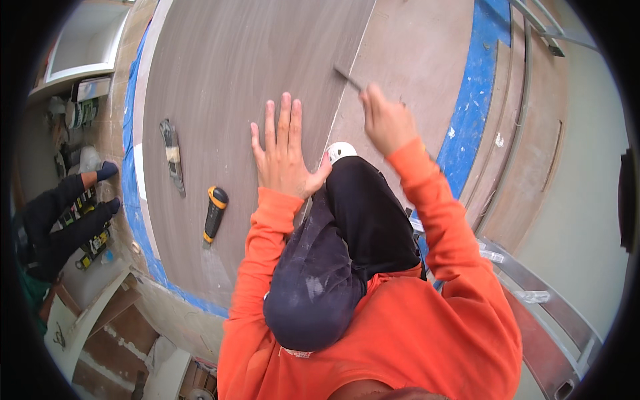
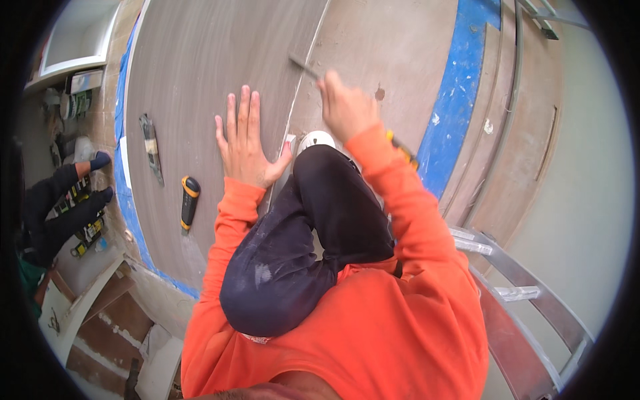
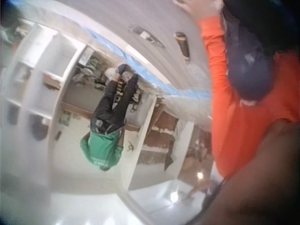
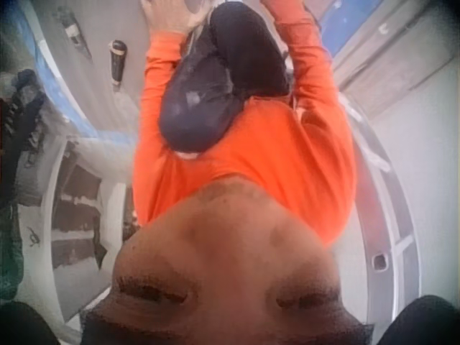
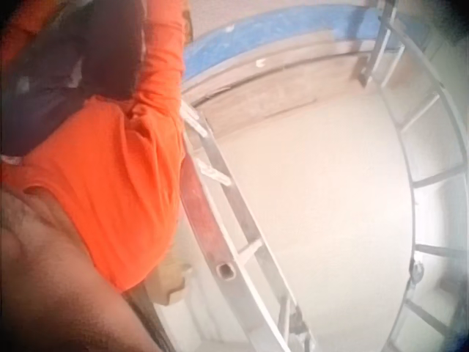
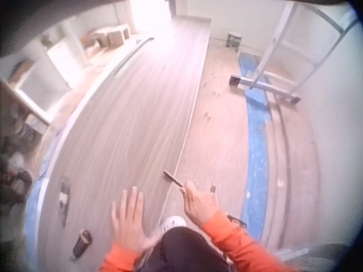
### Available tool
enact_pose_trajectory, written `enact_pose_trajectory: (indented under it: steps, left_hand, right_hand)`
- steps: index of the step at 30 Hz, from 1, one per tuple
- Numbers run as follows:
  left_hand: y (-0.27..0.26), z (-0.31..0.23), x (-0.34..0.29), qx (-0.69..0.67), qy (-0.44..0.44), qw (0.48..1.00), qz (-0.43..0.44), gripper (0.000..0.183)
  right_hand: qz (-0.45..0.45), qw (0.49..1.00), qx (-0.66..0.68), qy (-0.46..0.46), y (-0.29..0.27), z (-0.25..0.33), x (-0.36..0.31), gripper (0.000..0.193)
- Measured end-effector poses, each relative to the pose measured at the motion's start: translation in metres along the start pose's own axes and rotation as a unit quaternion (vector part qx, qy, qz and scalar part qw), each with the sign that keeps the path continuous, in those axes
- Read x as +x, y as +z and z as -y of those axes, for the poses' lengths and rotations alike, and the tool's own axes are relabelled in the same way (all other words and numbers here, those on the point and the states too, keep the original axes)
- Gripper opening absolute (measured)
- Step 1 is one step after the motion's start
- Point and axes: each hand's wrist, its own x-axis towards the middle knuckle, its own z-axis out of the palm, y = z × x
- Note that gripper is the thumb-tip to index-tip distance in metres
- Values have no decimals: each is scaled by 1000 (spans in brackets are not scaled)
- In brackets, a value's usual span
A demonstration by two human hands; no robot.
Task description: The person kneels on the floor and uses a utility knife to score a line on a large sheet of laminate flooring. They then use a metal file to smooth the cut edge and remove burrs along the scored line.
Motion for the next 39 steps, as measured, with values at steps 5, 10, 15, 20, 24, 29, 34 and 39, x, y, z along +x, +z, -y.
enact_pose_trajectory:
  steps: [5, 10, 15, 20, 24, 29, 34, 39]
  left_hand:
    - [4, 1, -1, 10, 21, 1000, -9, 99]
    - [4, 4, -2, 28, 16, 999, -12, 100]
    - [12, 3, 0, 23, 34, 999, -26, 98]
    - [10, 2, -4, 38, 25, 999, -22, 98]
    - [13, 4, -2, 34, 38, 998, -33, 99]
    - [13, 9, -5, 30, 54, 997, -44, 98]
    - [16, 9, -4, 34, 87, 993, -72, 98]
    - [7, 1, -8, 34, 55, 996, -58, 90]
  right_hand:
    - [-71, 997, 1, -4, -1, -4, 26, 23]
    - [-1, 1000, -4, -20, 7, 9, -11, 26]
    - [-129, 990, 21, -56, 12, -7, 31, 23]
    - [-28, 997, 28, -65, 14, 10, -35, 21]
    - [-14, 998, 3, -65, 8, 9, -37, 20]
    - [-29, 997, -37, -68, 7, 17, -44, 20]
    - [-140, 981, -35, -130, 13, -1, -3, 20]
    - [-44, 995, -32, -80, 17, 16, -61, 24]
